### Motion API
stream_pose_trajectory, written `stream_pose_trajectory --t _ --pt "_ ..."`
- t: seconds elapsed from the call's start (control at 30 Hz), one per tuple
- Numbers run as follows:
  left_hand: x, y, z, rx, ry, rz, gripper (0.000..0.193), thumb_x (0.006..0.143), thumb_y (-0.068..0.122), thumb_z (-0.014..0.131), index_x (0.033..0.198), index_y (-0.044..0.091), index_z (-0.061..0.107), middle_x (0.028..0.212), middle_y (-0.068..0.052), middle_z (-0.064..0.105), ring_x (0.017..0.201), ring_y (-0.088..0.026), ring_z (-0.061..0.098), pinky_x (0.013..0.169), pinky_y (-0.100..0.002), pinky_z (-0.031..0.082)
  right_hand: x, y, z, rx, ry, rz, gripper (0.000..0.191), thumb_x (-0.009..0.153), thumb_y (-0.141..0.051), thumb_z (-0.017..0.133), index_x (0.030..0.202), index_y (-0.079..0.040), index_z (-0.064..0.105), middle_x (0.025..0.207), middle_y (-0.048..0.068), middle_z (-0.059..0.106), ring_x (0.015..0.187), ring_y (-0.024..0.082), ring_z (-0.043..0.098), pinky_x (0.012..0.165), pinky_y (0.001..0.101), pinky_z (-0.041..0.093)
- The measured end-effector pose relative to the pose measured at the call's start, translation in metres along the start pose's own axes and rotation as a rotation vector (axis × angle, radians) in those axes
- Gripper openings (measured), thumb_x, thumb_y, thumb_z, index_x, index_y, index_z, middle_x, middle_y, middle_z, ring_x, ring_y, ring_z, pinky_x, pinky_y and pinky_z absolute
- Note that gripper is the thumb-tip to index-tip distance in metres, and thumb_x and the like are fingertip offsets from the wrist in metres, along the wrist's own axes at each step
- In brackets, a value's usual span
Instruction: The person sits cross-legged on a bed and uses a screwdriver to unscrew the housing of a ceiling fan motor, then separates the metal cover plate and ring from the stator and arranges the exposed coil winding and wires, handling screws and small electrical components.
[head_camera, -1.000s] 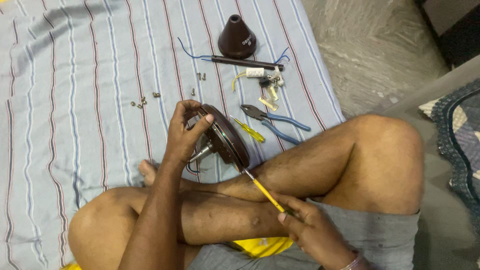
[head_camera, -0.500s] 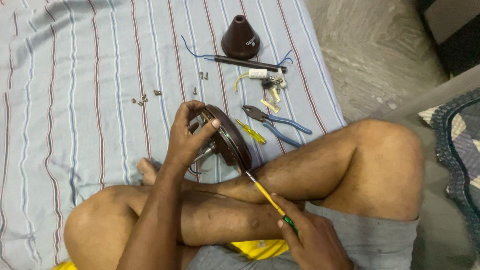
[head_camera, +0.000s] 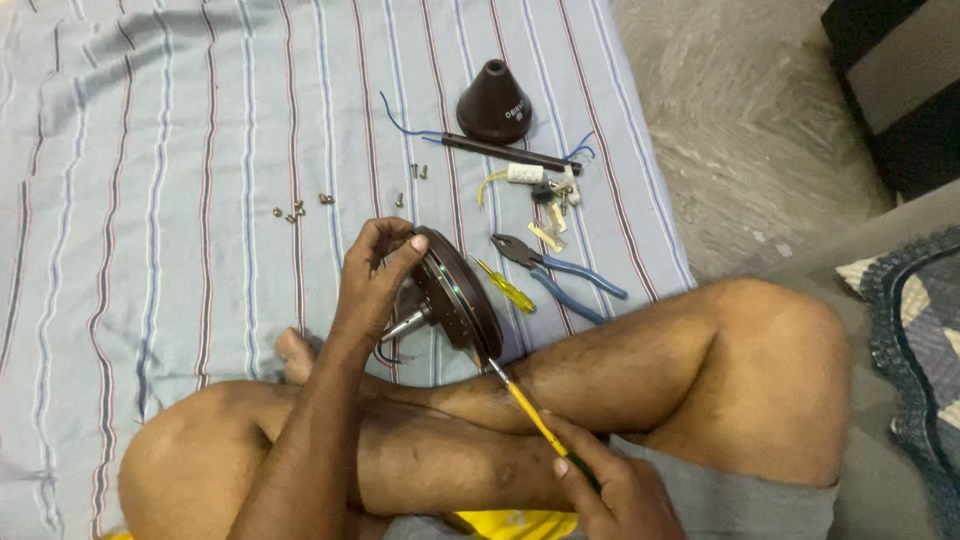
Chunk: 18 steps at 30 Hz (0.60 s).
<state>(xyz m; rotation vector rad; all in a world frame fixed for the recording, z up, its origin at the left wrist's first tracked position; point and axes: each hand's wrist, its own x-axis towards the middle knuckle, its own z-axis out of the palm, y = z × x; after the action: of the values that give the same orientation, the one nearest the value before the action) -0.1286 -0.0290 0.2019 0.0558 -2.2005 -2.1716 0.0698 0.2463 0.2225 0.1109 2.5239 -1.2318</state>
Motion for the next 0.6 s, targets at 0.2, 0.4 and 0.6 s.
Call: stream_pose_trajectory --t 0.2,0.4,0.6 --pt "0.005 -0.008 -0.007 -0.103 0.037 -0.045 0.04 0.091 0.035 0.075 0.114 0.005 0.063 0.098 -0.003 0.065 0.09 -0.012 0.059 0.082 -0.028 0.05 0.015 0.013 0.005 -0.087 -0.028 0.001 0.058 0.089 -0.026 0.063 0.146 -0.03 0.062 0.128 0.014 0.073 0.128 0.027 0.064 0.11 0.0371 0.046" --pt "0.007 -0.014 -0.016 -0.185 0.075 -0.131 0.051 0.086 0.042 0.077 0.117 0.006 0.06 0.099 -0.004 0.063 0.087 -0.013 0.058 0.074 -0.029 0.052 0.02 -0.001 0.001 -0.024 -0.02 -0.094 0.052 0.088 -0.022 0.064 0.14 -0.021 0.066 0.125 0.013 0.076 0.126 0.026 0.068 0.109 0.0377 0.046" --pt "0.013 -0.017 -0.021 -0.239 0.073 -0.147 0.069 0.081 0.05 0.079 0.124 0.004 0.053 0.106 -0.008 0.062 0.091 -0.016 0.062 0.075 -0.033 0.056 0.03 -0.037 -0.009 0.014 -0.018 -0.142 0.051 0.09 -0.017 0.061 0.14 -0.018 0.066 0.133 0.011 0.074 0.128 0.024 0.066 0.108 0.0364 0.045"
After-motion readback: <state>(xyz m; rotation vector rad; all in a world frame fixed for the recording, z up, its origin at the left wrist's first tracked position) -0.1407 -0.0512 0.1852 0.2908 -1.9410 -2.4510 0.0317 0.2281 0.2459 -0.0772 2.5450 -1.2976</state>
